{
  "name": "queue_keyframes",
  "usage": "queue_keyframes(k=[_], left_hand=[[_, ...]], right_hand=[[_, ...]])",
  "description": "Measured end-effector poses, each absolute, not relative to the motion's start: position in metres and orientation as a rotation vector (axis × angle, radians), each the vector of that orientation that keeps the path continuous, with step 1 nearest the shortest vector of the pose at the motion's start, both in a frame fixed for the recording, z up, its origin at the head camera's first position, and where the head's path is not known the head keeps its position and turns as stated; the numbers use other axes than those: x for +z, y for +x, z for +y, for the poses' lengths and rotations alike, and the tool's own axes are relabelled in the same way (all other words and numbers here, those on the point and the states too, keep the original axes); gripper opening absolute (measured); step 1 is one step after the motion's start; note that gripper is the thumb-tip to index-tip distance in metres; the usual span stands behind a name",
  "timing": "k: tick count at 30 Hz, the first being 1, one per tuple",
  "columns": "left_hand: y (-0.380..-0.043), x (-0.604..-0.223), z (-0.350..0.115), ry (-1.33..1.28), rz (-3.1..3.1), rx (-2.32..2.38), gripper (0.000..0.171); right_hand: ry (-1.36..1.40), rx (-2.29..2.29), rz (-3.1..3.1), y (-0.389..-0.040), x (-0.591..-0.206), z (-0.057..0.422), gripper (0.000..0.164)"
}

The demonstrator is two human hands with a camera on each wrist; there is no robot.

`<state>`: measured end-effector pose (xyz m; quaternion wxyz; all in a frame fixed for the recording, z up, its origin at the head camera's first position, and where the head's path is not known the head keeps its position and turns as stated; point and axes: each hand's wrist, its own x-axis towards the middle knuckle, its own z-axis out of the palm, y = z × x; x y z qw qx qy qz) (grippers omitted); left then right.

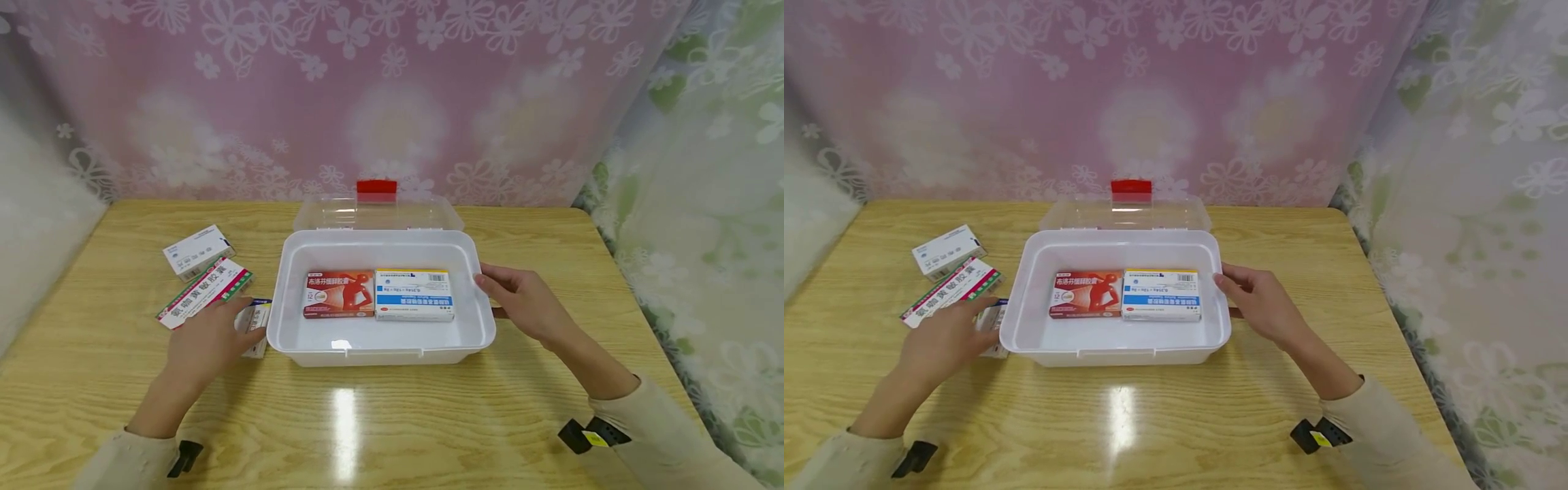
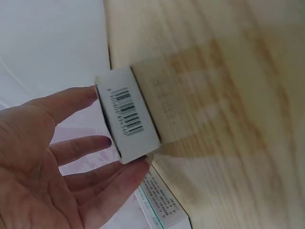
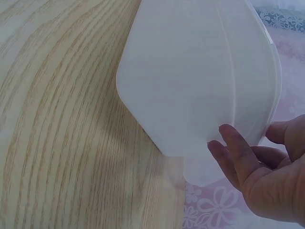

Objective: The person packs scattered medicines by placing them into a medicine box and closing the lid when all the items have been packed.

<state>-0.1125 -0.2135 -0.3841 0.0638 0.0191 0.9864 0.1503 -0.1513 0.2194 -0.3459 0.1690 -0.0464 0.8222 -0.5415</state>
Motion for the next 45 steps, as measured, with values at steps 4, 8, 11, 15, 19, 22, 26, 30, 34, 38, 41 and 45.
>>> queue_keyframes(k=[4, 8, 11, 15, 19, 22, 26, 30, 34, 38, 41, 45], left_hand=[[-0.117, -0.387, -0.214, 0.058, 2.963, 0.484, 0.061], [-0.123, -0.387, -0.214, 0.076, 2.93, 0.495, 0.062], [-0.125, -0.386, -0.213, 0.076, 2.902, 0.489, 0.065], [-0.128, -0.384, -0.213, 0.068, 2.887, 0.474, 0.07], [-0.131, -0.383, -0.21, 0.075, 2.888, 0.461, 0.071], [-0.132, -0.383, -0.208, 0.074, 2.88, 0.448, 0.072], [-0.131, -0.384, -0.204, 0.078, 2.896, 0.441, 0.07], [-0.13, -0.387, -0.204, 0.091, 2.939, 0.446, 0.065], [-0.131, -0.387, -0.206, 0.109, 2.952, 0.452, 0.064], [-0.132, -0.388, -0.209, 0.116, 2.948, 0.462, 0.066], [-0.132, -0.387, -0.21, 0.126, 2.95, 0.463, 0.067], [-0.131, -0.386, -0.211, 0.145, 2.938, 0.459, 0.067]], right_hand=[[-0.128, -1.532, 2.345, -0.15, -0.347, 0.22, 0.057], [-0.125, -1.529, 2.358, -0.149, -0.348, 0.221, 0.058], [-0.131, -1.529, 2.358, -0.149, -0.348, 0.221, 0.058], [-0.128, -1.539, 2.364, -0.151, -0.349, 0.221, 0.057], [-0.092, -1.54, 2.393, -0.151, -0.348, 0.221, 0.056], [-0.069, -1.546, 2.404, -0.15, -0.348, 0.221, 0.056], [-0.053, -1.562, 2.395, -0.15, -0.349, 0.221, 0.057], [-0.044, -1.576, 2.378, -0.149, -0.349, 0.221, 0.057], [-0.051, -1.584, 2.377, -0.148, -0.348, 0.221, 0.057], [-0.045, -1.574, 2.377, -0.148, -0.348, 0.222, 0.057], [-0.046, -1.564, 2.386, -0.148, -0.349, 0.221, 0.057], [-0.053, -1.56, 2.395, -0.149, -0.35, 0.221, 0.057]])
